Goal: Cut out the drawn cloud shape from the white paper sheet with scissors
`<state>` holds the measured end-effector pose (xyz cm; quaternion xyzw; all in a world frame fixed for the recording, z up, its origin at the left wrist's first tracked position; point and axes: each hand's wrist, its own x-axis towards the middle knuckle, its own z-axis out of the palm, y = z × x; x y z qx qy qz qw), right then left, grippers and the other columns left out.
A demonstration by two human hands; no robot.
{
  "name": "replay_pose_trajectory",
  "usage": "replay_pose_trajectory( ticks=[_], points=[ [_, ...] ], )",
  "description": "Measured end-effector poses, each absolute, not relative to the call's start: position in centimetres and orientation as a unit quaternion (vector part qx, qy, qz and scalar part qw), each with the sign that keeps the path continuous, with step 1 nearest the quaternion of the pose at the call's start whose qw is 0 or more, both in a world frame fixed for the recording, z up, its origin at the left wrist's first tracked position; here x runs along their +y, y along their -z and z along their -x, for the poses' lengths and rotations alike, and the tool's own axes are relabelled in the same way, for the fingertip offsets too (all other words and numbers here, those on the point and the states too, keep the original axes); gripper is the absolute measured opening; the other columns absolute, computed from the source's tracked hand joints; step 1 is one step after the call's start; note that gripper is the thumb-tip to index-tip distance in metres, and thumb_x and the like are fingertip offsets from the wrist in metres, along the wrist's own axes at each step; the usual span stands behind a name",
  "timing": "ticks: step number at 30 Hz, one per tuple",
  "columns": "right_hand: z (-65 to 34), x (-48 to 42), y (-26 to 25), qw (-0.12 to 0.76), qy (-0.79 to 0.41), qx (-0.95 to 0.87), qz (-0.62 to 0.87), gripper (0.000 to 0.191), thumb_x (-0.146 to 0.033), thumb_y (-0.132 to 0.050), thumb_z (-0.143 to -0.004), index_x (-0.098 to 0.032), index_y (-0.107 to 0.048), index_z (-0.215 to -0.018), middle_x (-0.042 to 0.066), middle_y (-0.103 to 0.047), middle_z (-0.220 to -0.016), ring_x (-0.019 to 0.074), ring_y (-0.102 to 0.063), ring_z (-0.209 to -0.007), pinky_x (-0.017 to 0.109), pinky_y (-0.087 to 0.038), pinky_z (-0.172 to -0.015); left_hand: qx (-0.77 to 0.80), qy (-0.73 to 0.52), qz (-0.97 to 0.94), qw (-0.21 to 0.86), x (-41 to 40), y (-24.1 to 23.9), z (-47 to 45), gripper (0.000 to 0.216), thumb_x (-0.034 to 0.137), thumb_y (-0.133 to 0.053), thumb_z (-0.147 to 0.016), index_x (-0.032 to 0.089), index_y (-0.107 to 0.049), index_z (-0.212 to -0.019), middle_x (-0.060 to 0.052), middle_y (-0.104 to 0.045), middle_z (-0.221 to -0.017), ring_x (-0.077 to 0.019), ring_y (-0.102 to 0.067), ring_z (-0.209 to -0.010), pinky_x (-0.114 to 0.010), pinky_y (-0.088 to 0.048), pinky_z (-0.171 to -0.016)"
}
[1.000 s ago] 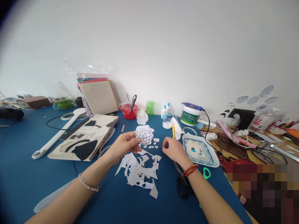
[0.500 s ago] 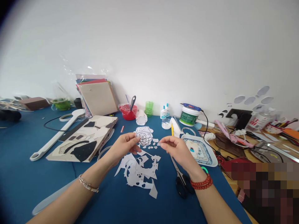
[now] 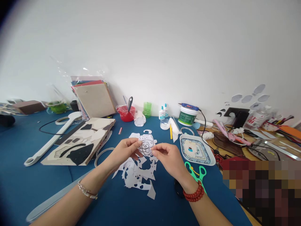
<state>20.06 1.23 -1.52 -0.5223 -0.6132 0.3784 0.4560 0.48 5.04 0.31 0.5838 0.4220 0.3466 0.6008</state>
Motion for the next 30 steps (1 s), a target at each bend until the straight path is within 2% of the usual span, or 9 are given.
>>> replay_pose_trajectory(
  ticks=[5, 8, 11, 18, 22, 25, 30],
  points=[
    [-19.9, 1.0, 1.4, 0.445, -0.377, -0.626, 0.517, 0.018, -0.036, -0.067, -0.076, -0.02, -0.074, -0.084, 0.005, -0.071, -0.082, 0.0207, -0.065, -0.075, 0.033, -0.053, -0.07, 0.39, -0.349, -0.577, 0.627, 5.1, -0.4, -0.3, 0.027, 0.038, -0.072, -0.076, 0.015, -0.068, -0.089, -0.004, -0.07, -0.079, -0.0115, -0.063, -0.062, -0.022, -0.052, -0.056],
    [-19.9, 1.0, 1.4, 0.447, -0.377, -0.631, 0.51, 0.019, -0.035, -0.065, -0.078, -0.019, -0.072, -0.085, 0.004, -0.07, -0.08, 0.0196, -0.065, -0.072, 0.032, -0.053, -0.068, 0.356, -0.324, -0.583, 0.655, 5.1, -0.1, -0.4, 0.037, 0.031, -0.08, -0.067, 0.014, -0.067, -0.096, -0.006, -0.072, -0.081, -0.0142, -0.066, -0.065, -0.023, -0.053, -0.056],
    [-19.9, 1.0, 1.5, 0.453, -0.377, -0.631, 0.503, 0.021, -0.035, -0.064, -0.08, -0.019, -0.07, -0.091, 0.004, -0.07, -0.082, 0.0187, -0.066, -0.073, 0.031, -0.054, -0.068, 0.335, -0.32, -0.583, 0.667, 5.0, 0.2, -0.6, 0.045, 0.028, -0.082, -0.064, 0.013, -0.066, -0.103, -0.006, -0.072, -0.083, -0.0144, -0.066, -0.065, -0.024, -0.053, -0.056],
    [-19.9, 0.4, 1.5, 0.47, -0.343, -0.641, 0.501, 0.031, -0.036, -0.065, -0.084, -0.022, -0.061, -0.111, 0.003, -0.07, -0.082, 0.0189, -0.065, -0.069, 0.032, -0.052, -0.065, 0.329, -0.357, -0.568, 0.664, 4.6, 0.6, -1.3, 0.054, 0.023, -0.081, -0.065, 0.015, -0.059, -0.114, -0.004, -0.07, -0.084, -0.0125, -0.063, -0.063, -0.023, -0.051, -0.055],
    [-19.7, 0.3, 1.3, 0.482, -0.35, -0.629, 0.499, 0.04, -0.036, -0.067, -0.083, -0.022, -0.056, -0.119, 0.002, -0.07, -0.079, 0.0188, -0.065, -0.07, 0.032, -0.053, -0.066, 0.339, -0.374, -0.552, 0.664, 4.5, 0.8, -1.6, 0.049, 0.022, -0.08, -0.066, 0.015, -0.061, -0.111, -0.004, -0.071, -0.084, -0.0115, -0.062, -0.061, -0.022, -0.05, -0.053],
    [-19.7, 0.5, 1.3, 0.48, -0.384, -0.611, 0.498, 0.041, -0.037, -0.068, -0.082, -0.021, -0.056, -0.118, 0.003, -0.07, -0.081, 0.0192, -0.066, -0.071, 0.032, -0.055, -0.068, 0.346, -0.369, -0.539, 0.674, 4.6, 0.8, -1.5, 0.048, 0.024, -0.079, -0.068, 0.015, -0.061, -0.112, -0.006, -0.072, -0.086, -0.012, -0.063, -0.062, -0.021, -0.051, -0.053],
    [-20.0, 1.0, 1.3, 0.47, -0.411, -0.596, 0.505, 0.04, -0.041, -0.066, -0.081, -0.018, -0.058, -0.112, 0.007, -0.071, -0.083, 0.0207, -0.068, -0.074, 0.034, -0.057, -0.07, 0.352, -0.352, -0.523, 0.692, 4.9, 0.8, -1.0, 0.032, 0.033, -0.065, -0.085, 0.016, -0.063, -0.112, -0.01, -0.073, -0.09, -0.0142, -0.068, -0.067, -0.024, -0.055, -0.058]
  ],
)
